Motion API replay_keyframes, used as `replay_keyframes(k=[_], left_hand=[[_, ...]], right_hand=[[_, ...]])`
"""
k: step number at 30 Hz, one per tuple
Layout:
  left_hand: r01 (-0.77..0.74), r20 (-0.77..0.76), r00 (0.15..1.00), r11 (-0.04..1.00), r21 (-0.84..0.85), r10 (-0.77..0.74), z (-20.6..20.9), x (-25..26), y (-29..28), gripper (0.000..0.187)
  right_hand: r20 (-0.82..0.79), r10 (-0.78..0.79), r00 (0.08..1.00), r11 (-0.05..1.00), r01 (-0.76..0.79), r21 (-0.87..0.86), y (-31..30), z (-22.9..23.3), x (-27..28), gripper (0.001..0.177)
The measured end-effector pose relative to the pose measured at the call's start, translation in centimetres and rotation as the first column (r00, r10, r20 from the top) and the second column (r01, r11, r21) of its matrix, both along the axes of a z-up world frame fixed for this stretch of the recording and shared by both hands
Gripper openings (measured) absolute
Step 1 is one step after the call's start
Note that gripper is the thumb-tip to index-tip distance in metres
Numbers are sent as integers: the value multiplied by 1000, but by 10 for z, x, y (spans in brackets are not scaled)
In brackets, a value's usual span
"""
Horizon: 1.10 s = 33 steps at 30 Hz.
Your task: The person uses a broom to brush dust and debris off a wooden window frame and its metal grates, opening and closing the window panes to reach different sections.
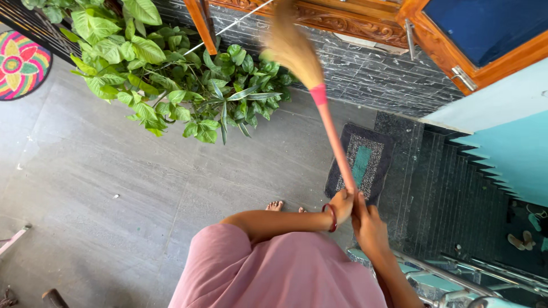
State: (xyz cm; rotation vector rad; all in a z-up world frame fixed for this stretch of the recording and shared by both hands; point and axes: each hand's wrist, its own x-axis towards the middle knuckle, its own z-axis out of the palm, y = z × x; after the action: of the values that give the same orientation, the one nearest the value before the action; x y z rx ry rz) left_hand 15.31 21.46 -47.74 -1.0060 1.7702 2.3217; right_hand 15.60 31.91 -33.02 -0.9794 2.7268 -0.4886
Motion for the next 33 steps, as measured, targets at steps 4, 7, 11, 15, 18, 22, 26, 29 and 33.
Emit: replay_keyframes(k=[4,7,11,15,18,22,26,29,33], left_hand=[[139,-79,987,989,-51,-143,21,7,29,40],[299,-142,945,954,16,-294,33,-9,49,44],[436,-132,877,880,-188,-462,30,-38,46,50],[301,-71,946,939,-164,-316,3,-46,13,53],[138,74,989,985,-99,-131,-4,-22,-6,57],[238,152,963,966,-100,-222,16,0,26,55],[362,67,932,913,-188,-356,20,5,61,53],[384,-71,912,903,-195,-403,13,-19,77,49],[339,-49,937,934,-113,-346,8,-45,68,51]], right_hand=[[1,-110,994,992,110,-63,31,23,15,65],[-14,-225,974,966,221,-133,59,28,20,68],[-66,-295,953,944,279,-177,54,13,10,66],[-48,-171,984,979,164,-122,16,-4,-8,51],[24,-87,996,993,88,-77,-2,-16,-8,59],[23,23,999,993,-20,-117,31,-8,6,64],[-9,-57,998,964,53,-260,77,12,15,62],[186,-280,942,933,313,-180,81,15,13,64],[197,-262,945,942,295,-159,67,3,-11,61]])
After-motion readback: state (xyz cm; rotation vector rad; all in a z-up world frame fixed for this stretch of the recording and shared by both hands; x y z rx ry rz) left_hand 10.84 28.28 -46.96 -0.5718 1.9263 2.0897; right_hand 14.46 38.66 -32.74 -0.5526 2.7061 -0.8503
